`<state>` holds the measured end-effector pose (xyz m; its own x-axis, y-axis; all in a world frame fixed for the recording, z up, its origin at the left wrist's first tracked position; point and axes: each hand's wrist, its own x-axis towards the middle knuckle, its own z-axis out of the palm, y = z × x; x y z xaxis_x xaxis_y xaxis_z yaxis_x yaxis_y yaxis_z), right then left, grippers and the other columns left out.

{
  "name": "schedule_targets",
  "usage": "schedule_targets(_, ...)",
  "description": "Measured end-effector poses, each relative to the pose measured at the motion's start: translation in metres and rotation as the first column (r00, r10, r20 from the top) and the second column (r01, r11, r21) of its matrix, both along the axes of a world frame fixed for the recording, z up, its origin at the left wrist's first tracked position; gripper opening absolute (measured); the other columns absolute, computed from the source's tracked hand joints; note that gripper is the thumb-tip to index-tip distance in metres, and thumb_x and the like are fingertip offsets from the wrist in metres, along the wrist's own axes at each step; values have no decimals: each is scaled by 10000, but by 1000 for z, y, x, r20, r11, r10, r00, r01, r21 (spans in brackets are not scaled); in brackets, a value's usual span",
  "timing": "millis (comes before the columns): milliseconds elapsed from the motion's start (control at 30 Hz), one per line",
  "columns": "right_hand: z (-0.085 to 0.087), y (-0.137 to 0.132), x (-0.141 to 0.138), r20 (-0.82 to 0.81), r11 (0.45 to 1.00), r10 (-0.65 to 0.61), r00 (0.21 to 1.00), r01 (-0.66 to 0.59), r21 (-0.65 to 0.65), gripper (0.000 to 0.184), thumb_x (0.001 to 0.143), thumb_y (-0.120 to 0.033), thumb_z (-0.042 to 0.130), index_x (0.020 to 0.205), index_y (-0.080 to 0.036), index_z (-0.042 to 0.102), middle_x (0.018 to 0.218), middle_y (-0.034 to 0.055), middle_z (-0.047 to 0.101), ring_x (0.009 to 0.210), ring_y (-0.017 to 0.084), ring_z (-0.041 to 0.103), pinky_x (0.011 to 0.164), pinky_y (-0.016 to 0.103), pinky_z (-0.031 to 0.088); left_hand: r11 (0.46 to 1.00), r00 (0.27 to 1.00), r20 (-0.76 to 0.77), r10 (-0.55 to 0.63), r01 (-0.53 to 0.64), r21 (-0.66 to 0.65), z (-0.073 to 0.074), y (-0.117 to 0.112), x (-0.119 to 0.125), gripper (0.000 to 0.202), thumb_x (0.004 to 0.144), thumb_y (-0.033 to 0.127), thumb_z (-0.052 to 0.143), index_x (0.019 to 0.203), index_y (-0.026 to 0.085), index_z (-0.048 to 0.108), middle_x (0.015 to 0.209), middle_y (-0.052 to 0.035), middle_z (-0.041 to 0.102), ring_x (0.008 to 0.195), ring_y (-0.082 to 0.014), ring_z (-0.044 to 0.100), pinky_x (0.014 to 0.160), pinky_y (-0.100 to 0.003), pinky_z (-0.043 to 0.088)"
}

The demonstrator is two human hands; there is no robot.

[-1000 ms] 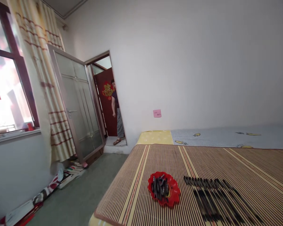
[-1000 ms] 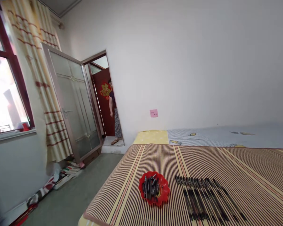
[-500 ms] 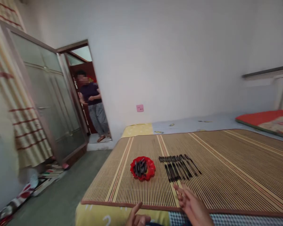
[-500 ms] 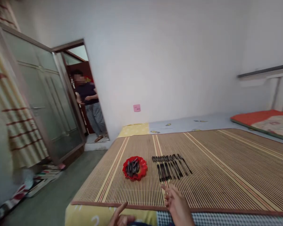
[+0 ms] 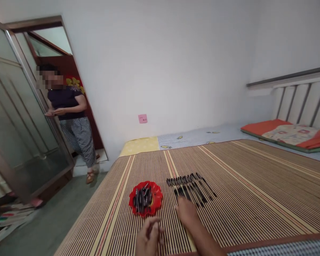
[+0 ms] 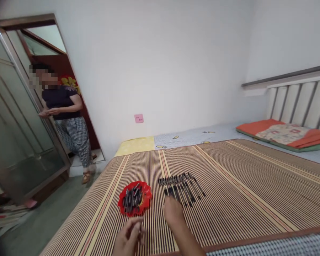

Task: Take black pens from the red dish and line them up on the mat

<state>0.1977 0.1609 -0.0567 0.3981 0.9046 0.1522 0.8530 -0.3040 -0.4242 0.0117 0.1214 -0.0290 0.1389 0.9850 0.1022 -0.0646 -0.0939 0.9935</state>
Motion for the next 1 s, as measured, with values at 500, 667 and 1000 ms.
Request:
schedule_targets(500,-26,10,5,63,990,48,997,-39,-138,220,903,-108,482,991,-100,683,895,168,757,860,288,737,671,313,472,995,972,227,63,-44,-91,-18,84,56,389,784,507,689,939,151,699,723,-30,655,571,-119,542,581,-241,449)
schedule_targets(667,-14,3,13,-99,999,-13,995,9,-36,125,861,-183,542,764,-165,618,739,109,715,692,233,697,571,276,392,996,985,169,16,0,-94,-12,87,49,408,781,536,688,946,163,707,741,-31,667,576,-118,548,586,-234,443)
schedule_targets(1000,9,-16,3,-864,938,339,372,-199,283,230,787,-400,679,763,-191,585,570,-45,572,474,109,543,476,219,396,942,888,453,-84,219,-255,4,88,32,407,677,420,838,933,122,731,625,15,581,530,-52,473,504,-151,384)
